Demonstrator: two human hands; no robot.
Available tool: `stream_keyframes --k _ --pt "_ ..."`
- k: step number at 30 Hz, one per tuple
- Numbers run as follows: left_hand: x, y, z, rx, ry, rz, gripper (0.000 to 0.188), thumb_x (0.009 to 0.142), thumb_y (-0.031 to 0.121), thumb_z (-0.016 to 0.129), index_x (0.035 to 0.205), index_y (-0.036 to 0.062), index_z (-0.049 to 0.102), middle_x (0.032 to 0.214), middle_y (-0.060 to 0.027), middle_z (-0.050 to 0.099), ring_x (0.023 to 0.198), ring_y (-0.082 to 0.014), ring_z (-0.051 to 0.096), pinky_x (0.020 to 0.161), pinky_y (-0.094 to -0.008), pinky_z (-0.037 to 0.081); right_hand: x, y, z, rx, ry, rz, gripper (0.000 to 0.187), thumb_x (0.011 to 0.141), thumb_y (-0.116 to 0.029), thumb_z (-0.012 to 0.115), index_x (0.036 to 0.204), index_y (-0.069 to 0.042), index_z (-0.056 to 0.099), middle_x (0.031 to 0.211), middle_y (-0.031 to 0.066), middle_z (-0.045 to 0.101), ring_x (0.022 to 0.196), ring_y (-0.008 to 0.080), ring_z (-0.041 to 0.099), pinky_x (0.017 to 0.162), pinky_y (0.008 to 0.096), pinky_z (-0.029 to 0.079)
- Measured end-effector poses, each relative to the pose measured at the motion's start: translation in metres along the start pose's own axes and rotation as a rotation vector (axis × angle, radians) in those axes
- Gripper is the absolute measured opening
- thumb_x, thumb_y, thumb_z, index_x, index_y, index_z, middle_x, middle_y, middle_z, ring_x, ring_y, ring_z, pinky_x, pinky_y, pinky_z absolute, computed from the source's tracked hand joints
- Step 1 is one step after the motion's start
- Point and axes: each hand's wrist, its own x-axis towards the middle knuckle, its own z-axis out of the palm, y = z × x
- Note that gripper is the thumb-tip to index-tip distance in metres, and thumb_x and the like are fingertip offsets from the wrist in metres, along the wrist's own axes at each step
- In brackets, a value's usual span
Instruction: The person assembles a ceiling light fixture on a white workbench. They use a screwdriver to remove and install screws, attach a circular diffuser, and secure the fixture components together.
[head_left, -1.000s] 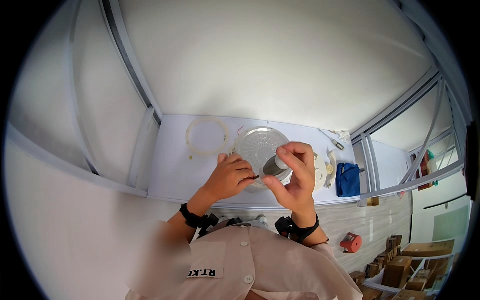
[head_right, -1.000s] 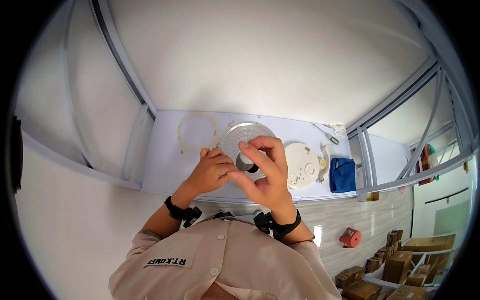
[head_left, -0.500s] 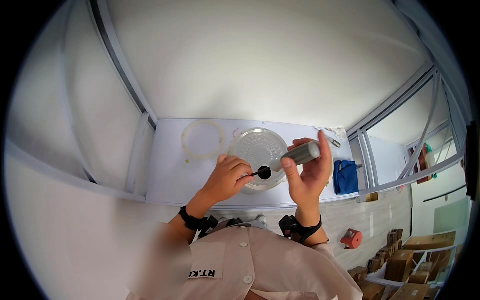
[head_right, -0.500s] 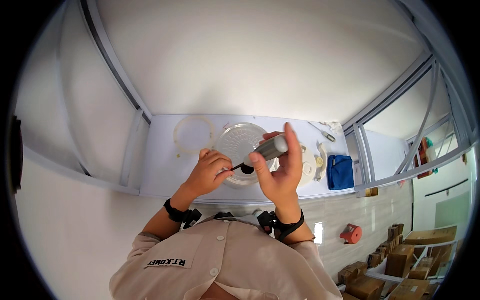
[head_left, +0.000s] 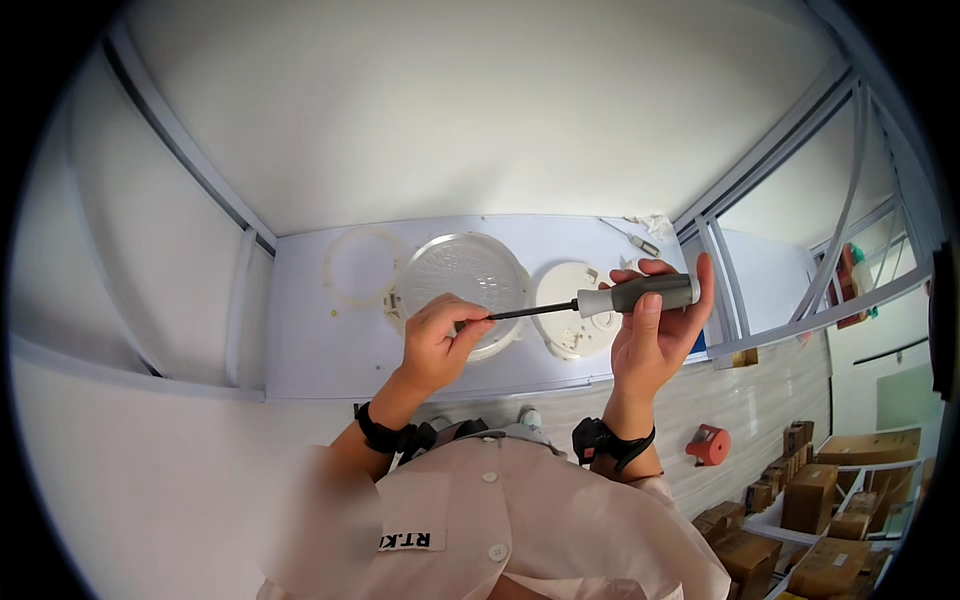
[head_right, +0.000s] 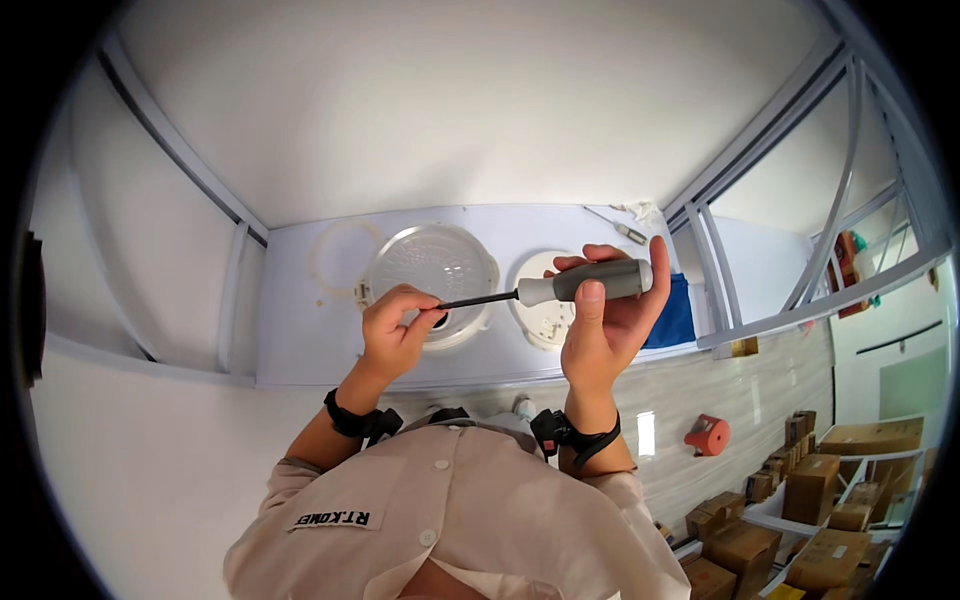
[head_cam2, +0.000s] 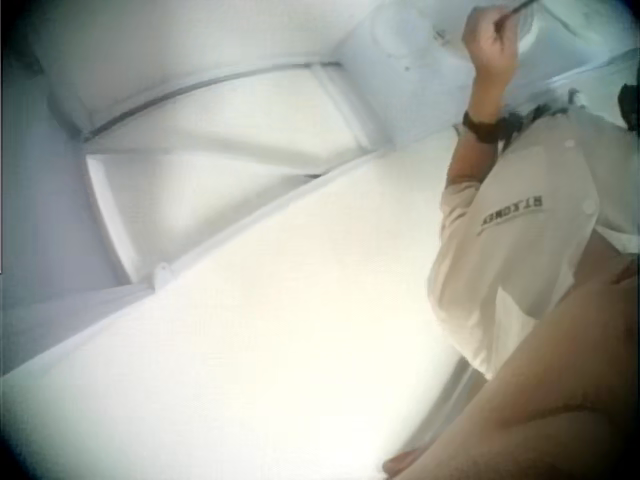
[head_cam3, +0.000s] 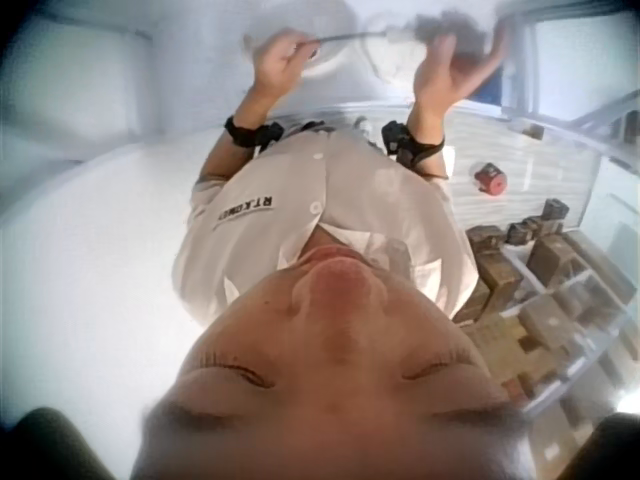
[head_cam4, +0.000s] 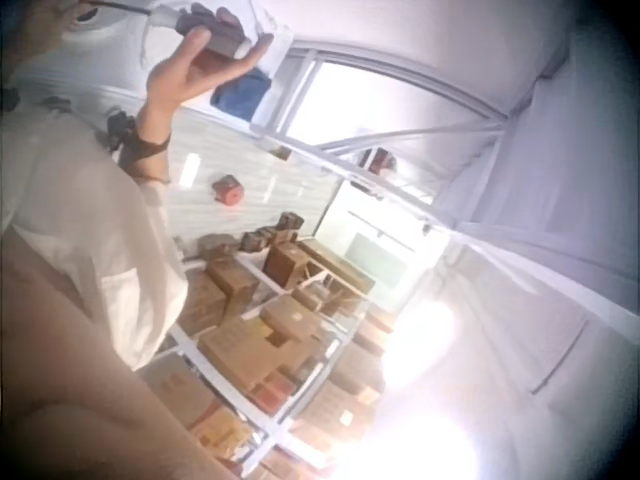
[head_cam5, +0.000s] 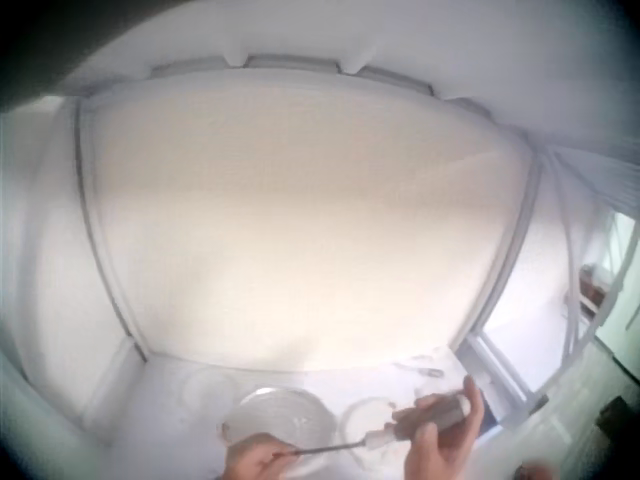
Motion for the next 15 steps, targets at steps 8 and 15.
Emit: stream_keyframes --k 8,15 --pt "0.017 0.022 0.1 0.088 -0.056 -0.051 0.014 0.088 -0.004 0.081 0.098 0.001 0.074 0.091 -0.0111 0.078 0.078 -0.0187 0.073 0.068 -0.0286 0.055 0.043 -0.015 -0.095 0.008 0.01 -0.026 0.077 0.104 -0.016 0.068 0.165 -0.01 0.021 0.125 0.0199 0.062 0.1 0.0309 0.071 0.086 0.0502 0.063" --pt "0.006 -0.001 0.184 0.295 -0.151 -0.363 0.007 0.094 0.008 0.079 0.098 0.0024 0.077 0.092 -0.0105 0.078 0.079 -0.0209 0.071 0.069 -0.0326 0.055 0.09 -0.019 -0.187 -0.028 0.133 -0.03 0.071 0.105 -0.013 0.066 0.162 -0.008 0.024 0.124 0.0186 0.063 0.099 0.0299 0.071 0.086 0.0475 0.063"
